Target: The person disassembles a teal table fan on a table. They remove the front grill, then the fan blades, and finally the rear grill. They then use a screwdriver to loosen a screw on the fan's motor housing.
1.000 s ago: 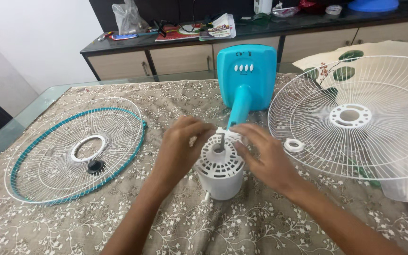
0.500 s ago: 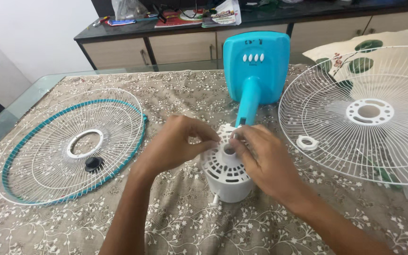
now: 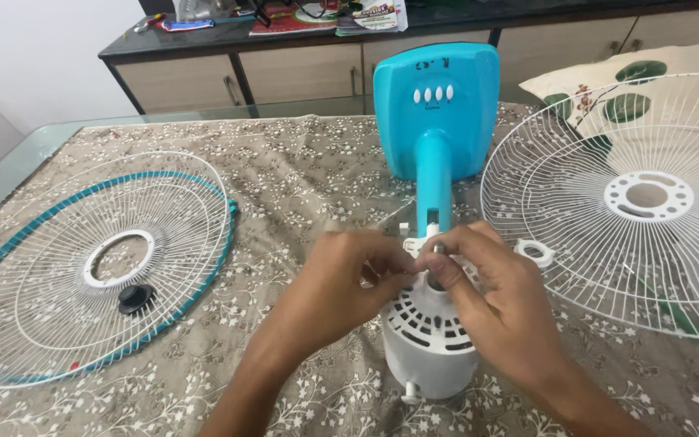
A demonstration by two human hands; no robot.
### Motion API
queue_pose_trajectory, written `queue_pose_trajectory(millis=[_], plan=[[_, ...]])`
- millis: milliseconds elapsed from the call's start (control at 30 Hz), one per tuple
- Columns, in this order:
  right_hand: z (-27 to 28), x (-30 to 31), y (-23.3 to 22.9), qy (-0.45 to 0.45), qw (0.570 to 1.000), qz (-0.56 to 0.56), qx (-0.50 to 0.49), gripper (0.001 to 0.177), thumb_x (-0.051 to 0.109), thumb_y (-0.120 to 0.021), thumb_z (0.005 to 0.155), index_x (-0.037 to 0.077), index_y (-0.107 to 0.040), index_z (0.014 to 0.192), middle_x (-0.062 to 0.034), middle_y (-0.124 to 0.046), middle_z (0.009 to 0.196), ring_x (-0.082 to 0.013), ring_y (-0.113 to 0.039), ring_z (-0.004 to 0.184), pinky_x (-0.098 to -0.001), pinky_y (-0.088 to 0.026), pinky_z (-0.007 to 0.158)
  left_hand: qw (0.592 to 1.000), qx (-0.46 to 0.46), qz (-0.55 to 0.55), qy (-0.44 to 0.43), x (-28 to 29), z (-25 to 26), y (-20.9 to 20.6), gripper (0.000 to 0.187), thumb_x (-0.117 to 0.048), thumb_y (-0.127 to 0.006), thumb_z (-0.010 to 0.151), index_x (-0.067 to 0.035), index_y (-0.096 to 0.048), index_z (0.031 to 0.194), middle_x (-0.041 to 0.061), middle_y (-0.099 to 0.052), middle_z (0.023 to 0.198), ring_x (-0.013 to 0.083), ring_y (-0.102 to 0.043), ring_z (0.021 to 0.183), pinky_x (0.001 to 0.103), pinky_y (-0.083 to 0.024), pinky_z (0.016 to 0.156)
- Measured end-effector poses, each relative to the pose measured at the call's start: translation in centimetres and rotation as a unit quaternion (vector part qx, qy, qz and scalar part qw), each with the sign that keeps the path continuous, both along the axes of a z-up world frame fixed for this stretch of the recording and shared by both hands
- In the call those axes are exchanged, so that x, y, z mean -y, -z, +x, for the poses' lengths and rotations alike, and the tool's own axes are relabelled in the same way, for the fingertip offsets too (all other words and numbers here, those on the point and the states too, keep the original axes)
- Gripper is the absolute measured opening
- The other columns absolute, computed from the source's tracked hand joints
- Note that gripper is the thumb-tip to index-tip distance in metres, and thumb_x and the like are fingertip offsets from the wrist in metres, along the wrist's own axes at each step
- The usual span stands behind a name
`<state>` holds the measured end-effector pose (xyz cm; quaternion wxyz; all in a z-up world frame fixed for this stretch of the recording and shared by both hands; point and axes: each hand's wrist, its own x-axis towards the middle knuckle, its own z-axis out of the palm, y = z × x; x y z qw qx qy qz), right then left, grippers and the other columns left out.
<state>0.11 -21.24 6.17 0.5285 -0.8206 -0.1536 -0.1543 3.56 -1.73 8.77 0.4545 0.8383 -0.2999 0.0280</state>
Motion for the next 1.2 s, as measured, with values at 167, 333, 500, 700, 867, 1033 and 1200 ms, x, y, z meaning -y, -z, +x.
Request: queue_pose_trajectory(millis=[167,333,500,700,867,1033,1200], plan=[[0.9,0.6,0.1,-0.019,1.000,0.009,0.015,0.022,0.024,-0.056,0.100,0.006,-0.069,0.102,-0.0019,-0.077,0.086,-0.0074,-0.078,0.075,-0.0257,-0.063,0.065,1.000,0.025,0.018,-0.006,0.4,0.2,0.4,0.015,-0.006,-0.076,0.081,-0.006,-0.081,0.096,0.008,-0.076,0.086,0.0187,-0.073,0.076,0.033,-0.059,0.069],[1.5,0.7,0.6,-0.017,0.999,-0.002,0.045,0.020,0.021,-0.056,0.103,0.004,-0.068,0.100,-0.0031,-0.076,0.084,-0.0089,-0.074,0.074,-0.0245,-0.059,0.063,0.997,0.069,0.038,-0.017,0.5,0.0,0.4,0.019,-0.002,-0.072,0.081,-0.006,-0.081,0.098,0.010,-0.074,0.092,0.0229,-0.070,0.084,0.038,-0.055,0.076],[0.8,0.5,0.6,0.001,1.000,0.020,0.009,0.019,0.020,-0.058,0.101,0.004,-0.069,0.099,-0.0024,-0.077,0.080,-0.0075,-0.073,0.072,-0.0244,-0.058,0.062,0.997,0.053,0.045,-0.014,0.4,-0.2,0.1,0.014,-0.009,-0.076,0.081,-0.006,-0.081,0.094,0.007,-0.076,0.091,0.0227,-0.071,0.083,0.037,-0.054,0.076],[0.2,0.8,-0.8,0.023,0.999,0.027,-0.027,0.019,0.019,-0.059,0.099,0.006,-0.072,0.098,-0.0017,-0.077,0.077,-0.0075,-0.073,0.069,-0.0244,-0.057,0.060,0.997,0.061,0.051,-0.025,0.9,-1.4,-0.2,0.014,-0.008,-0.075,0.084,-0.005,-0.080,0.097,0.008,-0.074,0.094,0.0248,-0.068,0.088,0.038,-0.054,0.077],[0.2,2.0,-1.4,0.060,0.994,-0.062,0.062,0.020,0.019,-0.061,0.100,0.004,-0.073,0.098,-0.0051,-0.069,0.082,-0.0094,-0.071,0.068,-0.0239,-0.055,0.059,0.994,0.104,0.017,-0.025,2.4,-2.0,0.7,0.021,-0.004,-0.071,0.083,-0.003,-0.077,0.104,0.009,-0.071,0.098,0.0246,-0.068,0.093,0.037,-0.055,0.081],[1.1,1.9,-0.6,0.044,0.997,-0.026,0.052,0.020,0.019,-0.060,0.100,0.004,-0.072,0.095,-0.0016,-0.076,0.080,-0.0077,-0.073,0.066,-0.0234,-0.057,0.057,0.990,0.111,-0.003,-0.088,3.0,-1.8,1.2,0.017,-0.005,-0.074,0.083,-0.001,-0.077,0.099,0.011,-0.069,0.092,0.0280,-0.064,0.090,0.040,-0.052,0.078],[1.2,1.7,1.1,0.014,0.997,-0.006,0.079,0.022,0.017,-0.058,0.102,0.004,-0.072,0.091,-0.0040,-0.072,0.080,-0.0088,-0.071,0.066,-0.0234,-0.056,0.057,0.988,0.121,0.003,-0.097,3.0,-1.1,1.6,0.017,-0.003,-0.072,0.082,0.000,-0.076,0.099,0.011,-0.070,0.097,0.0277,-0.063,0.092,0.039,-0.052,0.078]])
